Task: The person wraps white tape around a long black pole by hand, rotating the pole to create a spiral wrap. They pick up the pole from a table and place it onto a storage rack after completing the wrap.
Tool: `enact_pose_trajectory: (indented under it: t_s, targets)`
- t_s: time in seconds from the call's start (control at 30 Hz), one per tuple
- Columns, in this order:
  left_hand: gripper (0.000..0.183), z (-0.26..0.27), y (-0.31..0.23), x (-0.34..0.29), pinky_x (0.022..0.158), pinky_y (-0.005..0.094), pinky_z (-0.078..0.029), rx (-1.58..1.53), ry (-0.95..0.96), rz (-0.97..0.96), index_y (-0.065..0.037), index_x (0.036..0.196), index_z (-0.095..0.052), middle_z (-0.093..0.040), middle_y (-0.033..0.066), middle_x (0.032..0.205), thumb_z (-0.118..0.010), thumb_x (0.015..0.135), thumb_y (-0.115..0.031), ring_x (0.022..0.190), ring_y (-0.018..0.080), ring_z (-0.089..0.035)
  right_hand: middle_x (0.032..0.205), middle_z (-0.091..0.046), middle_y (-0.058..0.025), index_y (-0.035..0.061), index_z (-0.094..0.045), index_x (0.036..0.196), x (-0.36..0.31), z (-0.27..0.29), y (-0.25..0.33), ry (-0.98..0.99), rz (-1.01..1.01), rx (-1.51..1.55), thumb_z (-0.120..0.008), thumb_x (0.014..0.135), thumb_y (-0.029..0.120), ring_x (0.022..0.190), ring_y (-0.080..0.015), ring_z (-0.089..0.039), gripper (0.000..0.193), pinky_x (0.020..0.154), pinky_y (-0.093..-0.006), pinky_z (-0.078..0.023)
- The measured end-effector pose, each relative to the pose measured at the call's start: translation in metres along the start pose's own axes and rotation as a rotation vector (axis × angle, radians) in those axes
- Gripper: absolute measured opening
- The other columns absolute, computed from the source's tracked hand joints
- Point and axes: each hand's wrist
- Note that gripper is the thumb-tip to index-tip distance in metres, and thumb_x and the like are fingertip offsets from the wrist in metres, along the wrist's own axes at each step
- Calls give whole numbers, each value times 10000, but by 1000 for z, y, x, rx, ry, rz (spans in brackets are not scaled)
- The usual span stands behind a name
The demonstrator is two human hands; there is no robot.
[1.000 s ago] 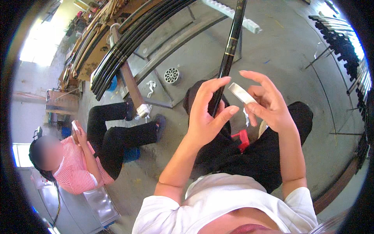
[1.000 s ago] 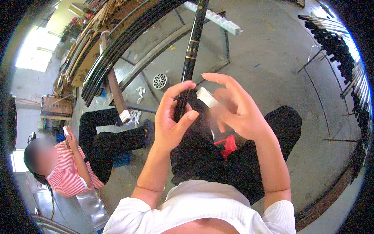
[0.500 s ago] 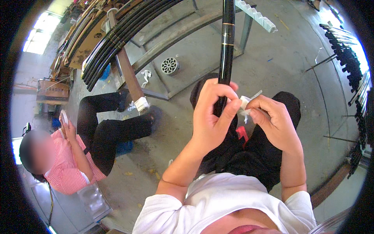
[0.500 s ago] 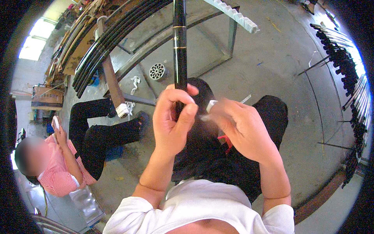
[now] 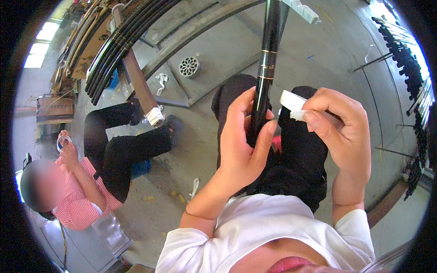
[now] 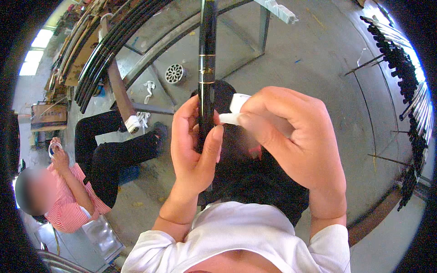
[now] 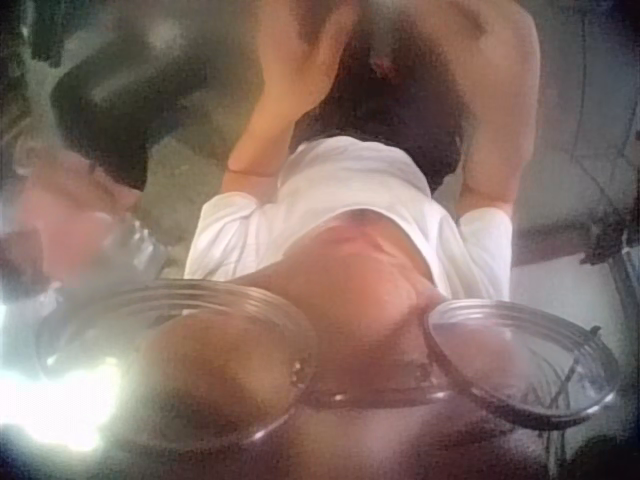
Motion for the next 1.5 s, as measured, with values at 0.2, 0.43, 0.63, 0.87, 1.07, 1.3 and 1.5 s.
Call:
enact_pose_trajectory:
  t_s: [0.2,0.43,0.63,0.87,1.07,1.3,1.5]
  targets:
    - [620,-7,4,-9,567,215,-452,184,35,-159,-8,1337,-216,-492,159,1075,-539,818,93,727,127,-535,655,-538,-32,-29,-562,732,7,-11,-7,-35,128,-121,-629,818,148,571,-95,-478,208,535,-223,-361]
    - [531,-10,-13,-6,632,300,-493,465,38,-356,-65,1251,-471,-548,177,1021,-614,754,55,767,264,-604,627,-531,-30,-33,-544,700,2,-10,1,-78,-23,-52,-624,805,140,595,-73,-482,217,547,-201,-352]
    - [514,-13,-16,-5,562,286,-492,474,5,-423,-74,1228,-541,-568,150,958,-631,738,51,676,244,-605,607,-520,-24,-17,-531,658,-5,-10,3,-146,-84,27,-612,781,141,560,-58,-457,216,499,-198,-317]
    - [501,-16,-24,-6,618,291,-481,432,50,-426,-27,1222,-525,-569,154,958,-625,740,67,722,244,-595,595,-526,-29,-26,-536,649,-13,-4,5,-150,-159,44,-608,765,129,531,-53,-444,207,473,-195,-301]
    - [482,-15,-27,-10,825,325,-451,455,153,-412,44,1216,-467,-557,206,1117,-598,753,81,944,294,-585,587,-517,-27,-19,-531,641,-17,-4,6,-201,-162,87,-588,748,110,509,-47,-418,177,462,-197,-295]
    - [497,-20,-29,-7,575,263,-485,387,105,-421,-35,1214,-548,-567,147,914,-632,736,77,664,224,-586,589,-520,-29,-16,-525,638,-22,-1,4,-201,-161,81,-588,742,130,532,-60,-439,190,485,-196,-312]
    - [454,-15,-29,-13,935,347,-411,422,226,-404,72,1227,-435,-532,227,1194,-569,794,44,1081,307,-551,594,-531,-36,-15,-517,632,-23,5,4,-151,-161,15,-593,745,148,553,-76,-468,213,497,-208,-324]
Point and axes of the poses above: each hand's wrist, its own x-axis towards the middle knuckle, its own z-axis out of the back of the hand, y = z × x
